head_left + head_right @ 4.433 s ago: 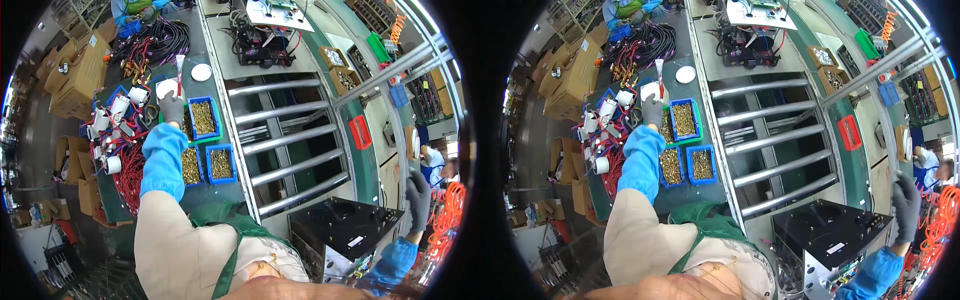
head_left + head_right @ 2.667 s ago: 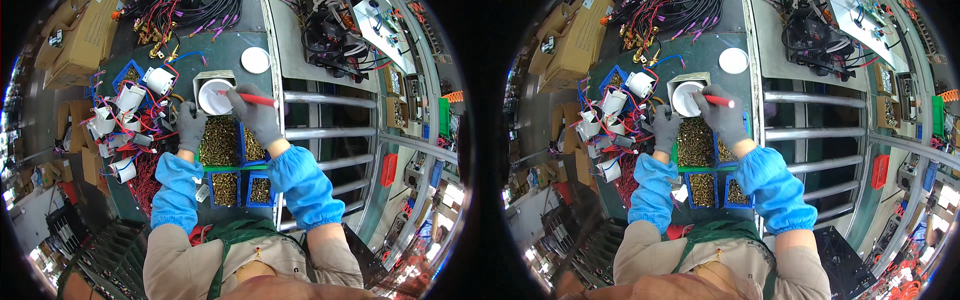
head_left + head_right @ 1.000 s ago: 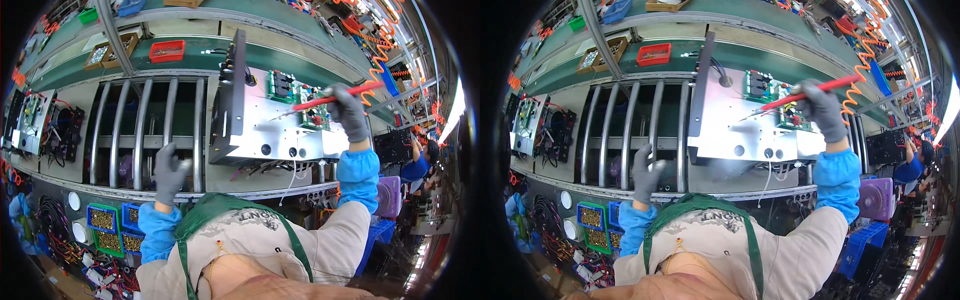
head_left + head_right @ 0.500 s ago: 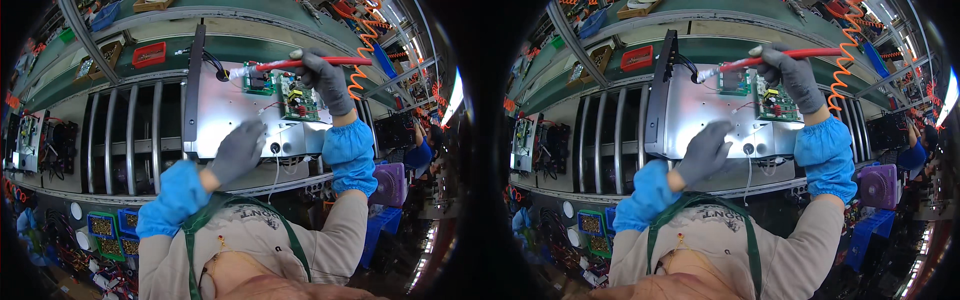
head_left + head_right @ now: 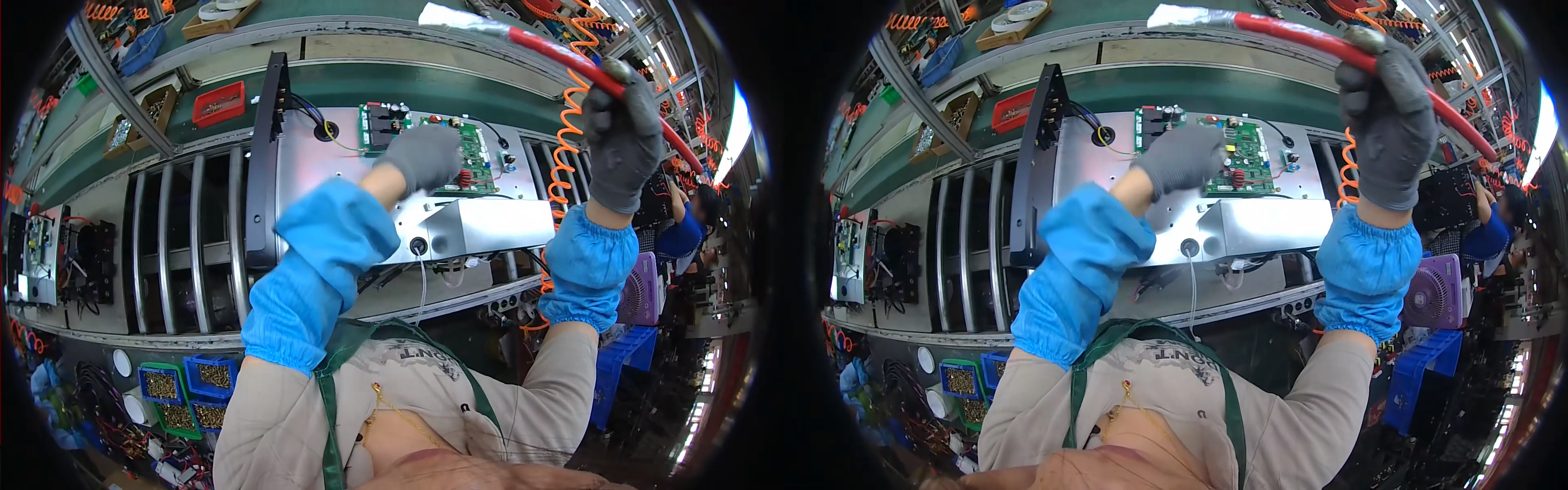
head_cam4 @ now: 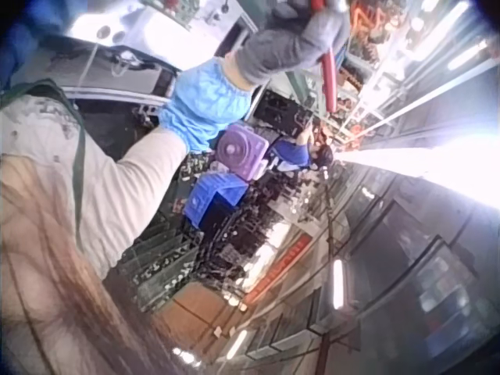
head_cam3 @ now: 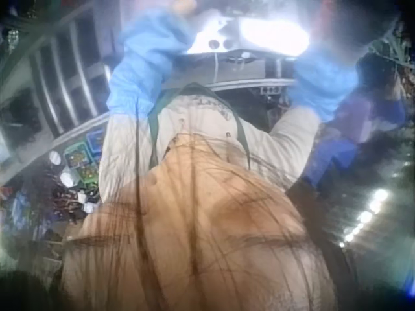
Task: The person assembles an electronic device by connecting wires to a circuit board and securing components with a power drill. They handle a white cylindrical component and a black rectangular box, using a red-handled tool to manipulate parts and a drill to fasten screws.
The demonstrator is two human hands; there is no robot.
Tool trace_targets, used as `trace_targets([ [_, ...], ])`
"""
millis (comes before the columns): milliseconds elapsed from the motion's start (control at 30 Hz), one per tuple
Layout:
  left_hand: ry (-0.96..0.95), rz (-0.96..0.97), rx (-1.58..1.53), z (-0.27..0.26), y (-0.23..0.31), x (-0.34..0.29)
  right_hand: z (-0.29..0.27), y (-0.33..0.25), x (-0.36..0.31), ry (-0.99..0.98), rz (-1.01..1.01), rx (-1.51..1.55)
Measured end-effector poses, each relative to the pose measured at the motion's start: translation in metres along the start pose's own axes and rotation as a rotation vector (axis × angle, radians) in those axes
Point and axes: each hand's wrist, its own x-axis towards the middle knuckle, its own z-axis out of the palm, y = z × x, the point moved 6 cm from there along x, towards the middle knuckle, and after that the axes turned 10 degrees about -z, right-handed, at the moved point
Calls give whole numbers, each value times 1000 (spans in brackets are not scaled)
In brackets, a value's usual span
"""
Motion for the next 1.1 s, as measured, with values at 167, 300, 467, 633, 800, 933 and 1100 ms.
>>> trace_targets([
  [167,343,-117,-100,-41,-7,38,-10,-13,10,-112,-85,92],
  [300,387,-86,-135,-26,5,-14,-5,0,6,-127,16,134],
  [467,216,250,-124,10,-6,-131,45,50,-13,-312,285,-66],
  [633,260,67,-232,13,-73,-185,69,121,-49,-451,662,-209],
  [800,374,-35,-359,4,-89,-192,100,164,-72,-464,769,-177],
  [933,341,-84,-355,3,-89,-193,97,155,-66,-495,666,-511],
  [1100,334,-70,-359,6,-91,-193,93,148,-58,-526,570,-497],
])
